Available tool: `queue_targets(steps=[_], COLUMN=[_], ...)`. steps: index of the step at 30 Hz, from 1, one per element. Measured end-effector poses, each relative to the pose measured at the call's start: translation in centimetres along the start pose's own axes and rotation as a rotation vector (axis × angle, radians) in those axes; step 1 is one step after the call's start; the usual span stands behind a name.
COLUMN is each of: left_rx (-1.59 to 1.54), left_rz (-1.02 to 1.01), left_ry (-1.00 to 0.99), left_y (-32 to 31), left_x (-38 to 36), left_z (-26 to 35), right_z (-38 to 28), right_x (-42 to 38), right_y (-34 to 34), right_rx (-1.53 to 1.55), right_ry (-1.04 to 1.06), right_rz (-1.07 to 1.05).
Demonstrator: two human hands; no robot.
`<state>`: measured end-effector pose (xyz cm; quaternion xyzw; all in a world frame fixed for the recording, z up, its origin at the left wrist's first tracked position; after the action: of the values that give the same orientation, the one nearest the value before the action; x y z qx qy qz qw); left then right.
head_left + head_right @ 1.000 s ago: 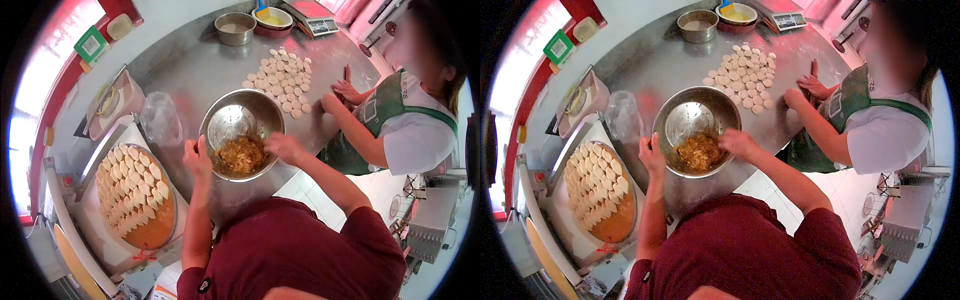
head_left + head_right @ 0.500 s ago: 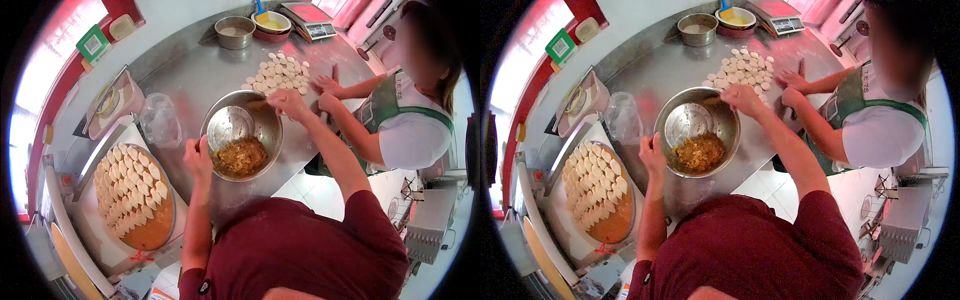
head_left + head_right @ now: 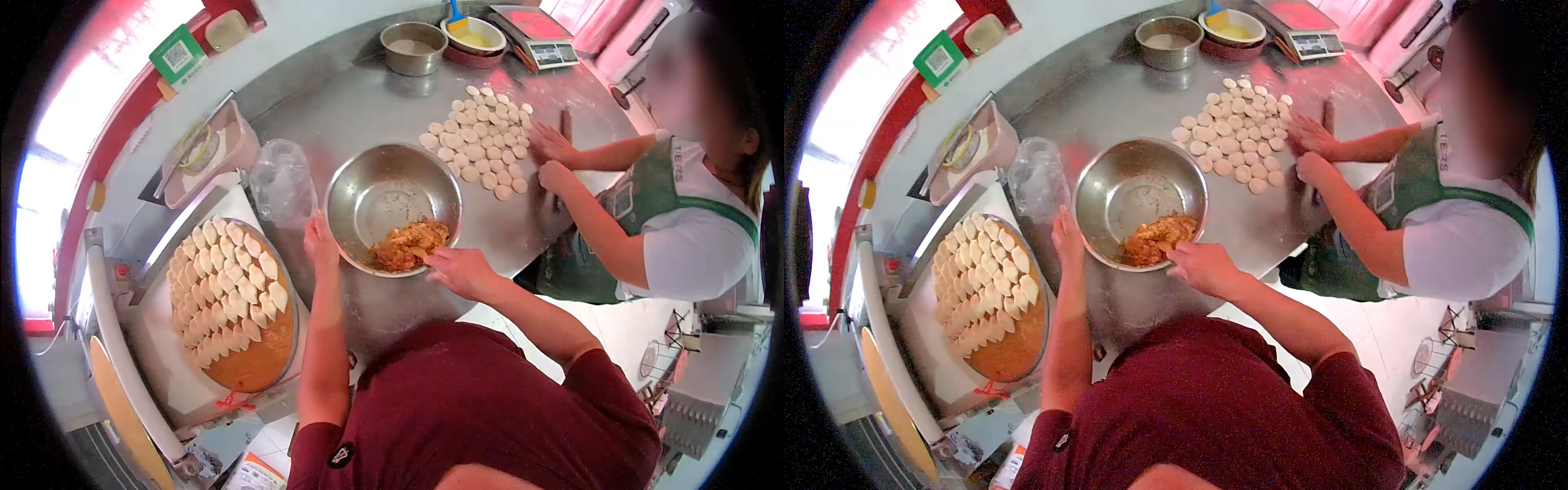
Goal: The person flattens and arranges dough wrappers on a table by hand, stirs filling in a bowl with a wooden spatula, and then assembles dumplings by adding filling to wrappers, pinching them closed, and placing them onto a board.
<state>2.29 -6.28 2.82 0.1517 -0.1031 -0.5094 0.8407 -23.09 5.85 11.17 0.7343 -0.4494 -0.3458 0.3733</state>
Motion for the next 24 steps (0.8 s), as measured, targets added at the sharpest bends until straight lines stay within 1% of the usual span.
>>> queue_targets(steps=[1, 3, 6, 7, 8, 10, 11, 12, 13, 15, 16, 19, 20, 22, 23, 24], left_rx=[0.009, -0.463, -1.178, -1.288, -1.395, -1.458, -1.490, -1.462, -1.457, -1.451, -1.434, -1.185, -1.181, -1.283, -1.331, -1.315], left_rz=[-0.031, -0.220, -0.522, -0.632, -0.746, -0.886, -0.959, -0.942, -1.009, -1.145, -1.079, -0.923, -0.905, -0.884, -0.861, -0.840], left_ry=[0.035, 0.180, 0.380, 0.446, 0.510, 0.558, 0.591, 0.652, 0.580, 0.433, 0.462, 0.436, 0.454, 0.463, 0.469, 0.471], left_y=[0.5, 2.6, 5.4, 5.7, 5.5, 5.0, 4.6, 4.1, 3.4, 2.1, 1.9, 0.5, 0.1, -0.6, -0.8, -1.0], left_x=[0.3, -0.2, -2.8, -4.1, -5.3, -7.0, -7.9, -8.9, -9.8, -11.6, -12.5, -11.9, -11.6, -10.7, -10.4, -10.0], left_z=[0.3, 2.8, 9.5, 11.5, 13.1, 14.1, 14.3, 14.4, 14.8, 16.4, 18.2, 16.6, 16.0, 15.5, 15.2, 15.2], right_z=[-0.5, -0.4, -1.8, -2.4, -3.6, -6.8, -8.0, -9.1, -10.0, -11.1, -11.5, -11.4, -11.5, -11.9, -11.5, -11.2], right_x=[0.6, -0.8, -0.8, -0.8, -0.7, 0.2, 0.8, 1.6, 2.4, 4.9, 6.0, 7.4, 6.9, 5.6, 5.4, 5.4], right_y=[0.9, 2.7, 6.1, 7.1, 7.8, 8.5, 8.7, 9.0, 9.2, 9.0, 8.5, 5.3, 5.1, 4.1, 4.0, 3.8], right_rx=[-0.023, 0.030, 0.126, 0.161, 0.189, 0.238, 0.319, 0.397, 0.474, 0.453, 0.439, 0.324, 0.306, 0.289, 0.330, 0.375], right_ry=[-0.040, 0.070, 0.210, 0.250, 0.350, 0.542, 0.563, 0.581, 0.595, 0.496, 0.443, 0.486, 0.454, 0.400, 0.377, 0.357], right_rz=[-0.134, 0.036, 0.316, 0.411, 0.463, 0.573, 0.597, 0.617, 0.635, 0.668, 0.690, 0.779, 0.787, 0.781, 0.762, 0.743])
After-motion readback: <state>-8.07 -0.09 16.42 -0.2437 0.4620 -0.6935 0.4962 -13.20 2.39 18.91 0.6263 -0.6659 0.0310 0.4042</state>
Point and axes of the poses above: each hand's wrist, its own x-axis towards the middle knuckle, its own y-axis out of the back of the hand, z = x × y, the point moved 1 cm from there along x, towards the middle knuckle, and after that the axes turned 9 degrees about z, right-handed, at the moved point
